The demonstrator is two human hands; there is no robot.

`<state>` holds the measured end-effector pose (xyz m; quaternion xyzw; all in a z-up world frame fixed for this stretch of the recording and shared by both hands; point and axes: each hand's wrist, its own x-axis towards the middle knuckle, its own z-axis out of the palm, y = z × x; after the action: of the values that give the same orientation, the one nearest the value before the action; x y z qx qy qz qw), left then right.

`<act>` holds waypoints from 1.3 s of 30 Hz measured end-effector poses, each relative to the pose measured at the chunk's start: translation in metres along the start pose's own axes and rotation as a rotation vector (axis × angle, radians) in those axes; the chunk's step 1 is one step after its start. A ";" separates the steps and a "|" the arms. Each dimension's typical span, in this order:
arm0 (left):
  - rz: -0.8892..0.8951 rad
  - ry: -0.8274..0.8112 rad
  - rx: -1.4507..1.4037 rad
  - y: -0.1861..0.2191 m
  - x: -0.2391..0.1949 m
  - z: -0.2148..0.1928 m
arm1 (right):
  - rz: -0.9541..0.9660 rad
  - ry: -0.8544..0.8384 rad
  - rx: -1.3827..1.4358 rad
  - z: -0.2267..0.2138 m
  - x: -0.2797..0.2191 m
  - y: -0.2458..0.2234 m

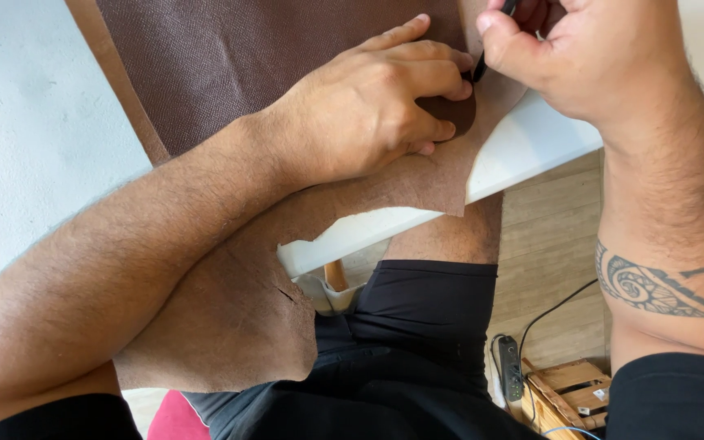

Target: The person is tracing a leather template onto a larger piece of leather using a pencil and then preparing to cut it with scissors.

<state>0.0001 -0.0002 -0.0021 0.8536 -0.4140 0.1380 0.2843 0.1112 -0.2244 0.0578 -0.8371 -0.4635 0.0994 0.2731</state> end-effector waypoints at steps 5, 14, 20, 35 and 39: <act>-0.002 0.002 -0.004 0.001 0.002 -0.003 | -0.141 0.154 -0.078 0.002 -0.027 0.010; -0.026 0.054 -0.023 0.010 0.005 -0.014 | -0.051 0.898 0.151 0.076 -0.076 -0.045; -0.046 0.038 -0.017 0.011 0.007 -0.016 | 0.082 0.828 -0.002 0.079 -0.075 -0.062; -0.059 0.039 -0.012 0.011 0.005 -0.014 | 0.015 0.837 -0.079 0.082 -0.071 -0.062; -0.052 0.043 -0.008 0.010 0.005 -0.015 | 0.006 0.799 -0.099 0.079 -0.067 -0.065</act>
<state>-0.0047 0.0002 0.0161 0.8598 -0.3861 0.1471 0.3002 -0.0053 -0.2240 0.0219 -0.8234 -0.3226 -0.2555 0.3907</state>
